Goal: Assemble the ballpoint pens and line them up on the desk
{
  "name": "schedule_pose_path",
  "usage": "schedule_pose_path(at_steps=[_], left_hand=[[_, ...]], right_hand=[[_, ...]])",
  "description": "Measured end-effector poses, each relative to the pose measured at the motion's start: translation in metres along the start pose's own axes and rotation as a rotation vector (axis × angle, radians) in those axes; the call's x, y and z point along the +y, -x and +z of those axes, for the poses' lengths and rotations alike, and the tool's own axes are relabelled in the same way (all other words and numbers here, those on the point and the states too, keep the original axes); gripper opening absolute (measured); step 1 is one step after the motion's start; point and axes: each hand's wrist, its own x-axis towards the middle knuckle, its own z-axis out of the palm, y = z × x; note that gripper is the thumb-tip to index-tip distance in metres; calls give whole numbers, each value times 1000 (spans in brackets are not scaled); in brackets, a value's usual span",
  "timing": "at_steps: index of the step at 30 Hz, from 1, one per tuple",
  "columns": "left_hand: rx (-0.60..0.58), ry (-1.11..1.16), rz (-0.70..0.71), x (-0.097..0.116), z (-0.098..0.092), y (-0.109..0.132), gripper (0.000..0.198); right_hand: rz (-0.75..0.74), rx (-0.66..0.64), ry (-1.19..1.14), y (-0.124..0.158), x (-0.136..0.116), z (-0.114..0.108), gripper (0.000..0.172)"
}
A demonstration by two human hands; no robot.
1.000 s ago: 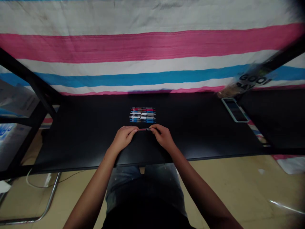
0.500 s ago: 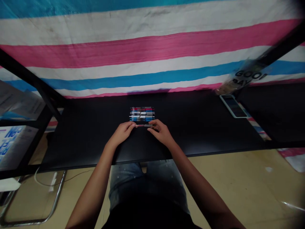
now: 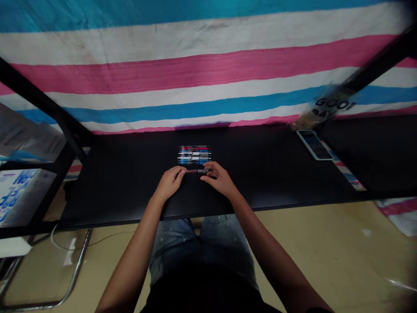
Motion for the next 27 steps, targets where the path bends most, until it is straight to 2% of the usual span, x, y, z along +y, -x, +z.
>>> schedule_pose_path(at_steps=[2, 4, 7, 11, 15, 22, 27], left_hand=[[-2, 1, 9, 1, 0, 1, 31], [-5, 0, 13, 2, 0, 2, 31], [1, 1, 9, 1, 0, 1, 32], [15, 20, 5, 0, 0, 1, 31], [18, 49, 29, 0, -1, 2, 30], [-42, 38, -12, 4, -4, 1, 28], [-112, -105, 75, 17, -7, -3, 40]], right_hand=[[31, -32, 53, 1, -1, -2, 22], [19, -41, 92, 1, -2, -3, 23], [-43, 5, 68, 2, -1, -3, 14], [-20, 28, -7, 1, 0, -1, 27], [42, -33, 34, 1, -2, -3, 24], [-43, 45, 9, 2, -2, -3, 14], [-69, 24, -5, 2, -1, -3, 12]])
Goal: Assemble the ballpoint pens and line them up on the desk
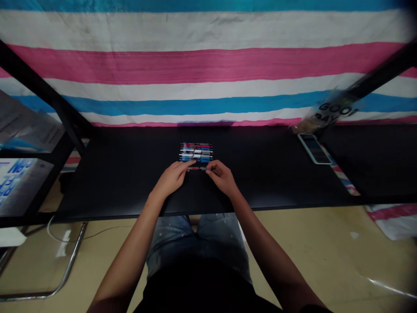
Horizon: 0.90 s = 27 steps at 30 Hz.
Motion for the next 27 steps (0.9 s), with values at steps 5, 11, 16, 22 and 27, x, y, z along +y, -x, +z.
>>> schedule_pose_path(at_steps=[5, 11, 16, 22, 27], left_hand=[[-86, -189, 19, 8, 10, -4, 33], [-50, -129, 42, 4, 17, -6, 31], [-73, -74, 71, 1, 6, -11, 27], [-74, -54, 14, 1, 3, -13, 26], [-10, 24, 16, -4, 10, -8, 23]], right_hand=[[-78, -23, 3, -1, -3, 0, 14], [54, -11, -97, 0, -1, 1, 29], [107, -50, -26, 0, 0, 2, 26], [70, 22, -94, -1, -2, 0, 23], [142, 46, -142, -3, -1, -4, 27]])
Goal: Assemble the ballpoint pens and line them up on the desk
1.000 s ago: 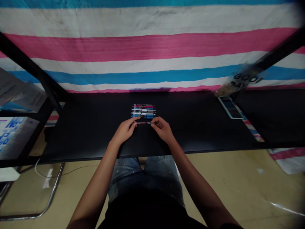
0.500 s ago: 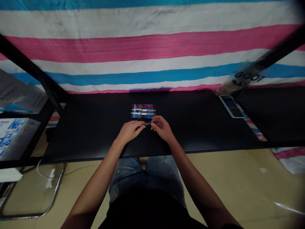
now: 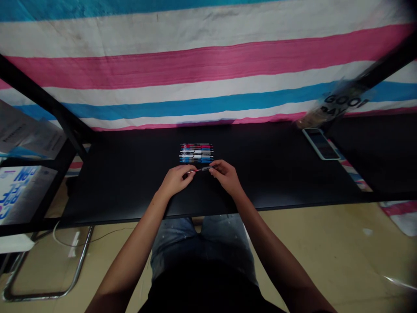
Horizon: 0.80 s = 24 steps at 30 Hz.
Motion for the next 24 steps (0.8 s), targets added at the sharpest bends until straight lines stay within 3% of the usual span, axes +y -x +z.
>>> schedule_pose_path(at_steps=[8, 12, 18, 21, 24], left_hand=[[74, 84, -49, -9, 1, 5, 18], [89, 78, -54, -9, -1, 6, 18], [77, 72, -57, -9, 0, 5, 17], [60, 58, -54, -8, 1, 5, 17], [54, 47, -56, -7, 1, 5, 16]], right_hand=[[-13, 221, -165, -3, 0, -4, 26], [-20, 266, -235, -6, 0, -6, 28], [-66, 253, -183, -7, 4, -7, 25], [-15, 158, -138, -5, 5, -1, 23], [-54, 70, 47, -1, 3, 6, 22]])
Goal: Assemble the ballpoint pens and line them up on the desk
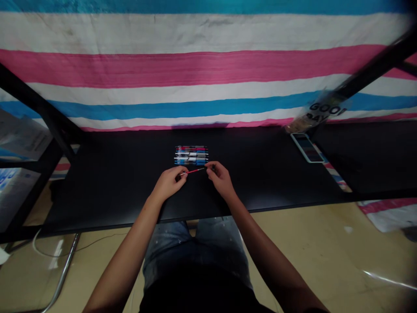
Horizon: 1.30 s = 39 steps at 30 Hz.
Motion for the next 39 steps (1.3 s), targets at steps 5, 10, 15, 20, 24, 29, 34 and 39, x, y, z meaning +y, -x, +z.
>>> schedule_pose_path(at_steps=[5, 10, 15, 20, 24, 29, 34, 39], left_hand=[[-17, -7, 28, 2, -1, -1, 16], [-14, -62, 132, 2, 2, -1, 21], [-1, -103, 155, 5, 3, -1, 22], [18, -128, 110, 10, 0, 0, 16], [52, -150, 77, 9, 0, 2, 13], [57, -136, 55, 1, 3, 2, 20], [103, -110, 88, -2, 3, 2, 21], [67, -143, 94, 1, 0, 1, 23]], right_hand=[[-45, -21, 158, 3, -8, 3, 18], [-46, -58, 111, 2, -9, 2, 16], [-17, -104, 40, 1, -9, 1, 20], [27, -121, 27, 1, -9, -1, 23], [43, -75, -37, 3, -9, -3, 26], [95, -45, -31, 3, -7, -3, 29], [104, -41, -4, 1, -6, -2, 30], [129, -47, 19, 1, -6, -3, 32]])
